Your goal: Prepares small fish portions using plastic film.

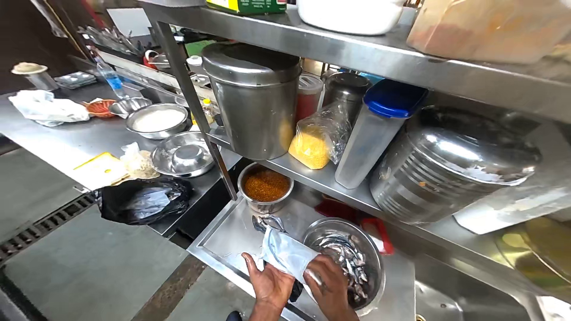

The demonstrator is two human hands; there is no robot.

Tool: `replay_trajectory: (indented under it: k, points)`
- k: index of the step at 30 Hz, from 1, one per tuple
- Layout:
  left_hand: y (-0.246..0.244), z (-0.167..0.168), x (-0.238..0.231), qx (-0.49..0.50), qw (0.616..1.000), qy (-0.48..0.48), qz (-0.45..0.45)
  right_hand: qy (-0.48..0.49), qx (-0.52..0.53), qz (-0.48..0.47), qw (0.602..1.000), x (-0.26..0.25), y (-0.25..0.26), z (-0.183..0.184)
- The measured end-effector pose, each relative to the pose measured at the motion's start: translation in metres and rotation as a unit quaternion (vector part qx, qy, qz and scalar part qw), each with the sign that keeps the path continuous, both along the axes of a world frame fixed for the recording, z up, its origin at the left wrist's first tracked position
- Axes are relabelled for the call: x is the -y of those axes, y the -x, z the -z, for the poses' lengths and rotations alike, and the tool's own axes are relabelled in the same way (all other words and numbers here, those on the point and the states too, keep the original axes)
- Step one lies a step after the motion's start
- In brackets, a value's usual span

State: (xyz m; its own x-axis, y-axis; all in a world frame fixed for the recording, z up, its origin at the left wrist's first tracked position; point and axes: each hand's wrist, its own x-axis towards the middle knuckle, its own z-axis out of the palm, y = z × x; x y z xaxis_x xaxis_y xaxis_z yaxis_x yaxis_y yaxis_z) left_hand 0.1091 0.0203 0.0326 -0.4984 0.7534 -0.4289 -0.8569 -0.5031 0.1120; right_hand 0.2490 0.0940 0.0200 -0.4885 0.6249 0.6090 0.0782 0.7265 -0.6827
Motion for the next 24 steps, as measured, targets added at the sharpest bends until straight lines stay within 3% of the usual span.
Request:
replay_trajectory:
  k: [2,5,15,20,24]
  points:
    - [0.002,-0.001,0.003,-0.005,1.000,0.012,-0.002,-0.084,0.029,-0.040,0.995,-0.003,-0.006,-0.001]
    - [0.007,-0.001,0.009,-0.015,1.000,0.021,-0.004,-0.114,0.041,-0.061,0.991,-0.006,-0.011,-0.002]
    - [0.008,-0.001,0.015,-0.012,1.000,-0.008,0.005,0.037,0.070,-0.120,0.990,0.010,-0.007,-0.025]
    - [0.002,-0.003,0.015,-0.012,1.000,-0.006,0.013,-0.008,0.017,-0.053,0.998,0.018,-0.007,-0.027]
    - [-0.001,-0.005,0.016,-0.012,1.000,-0.009,0.017,-0.051,-0.001,-0.114,0.992,0.029,-0.006,-0.022]
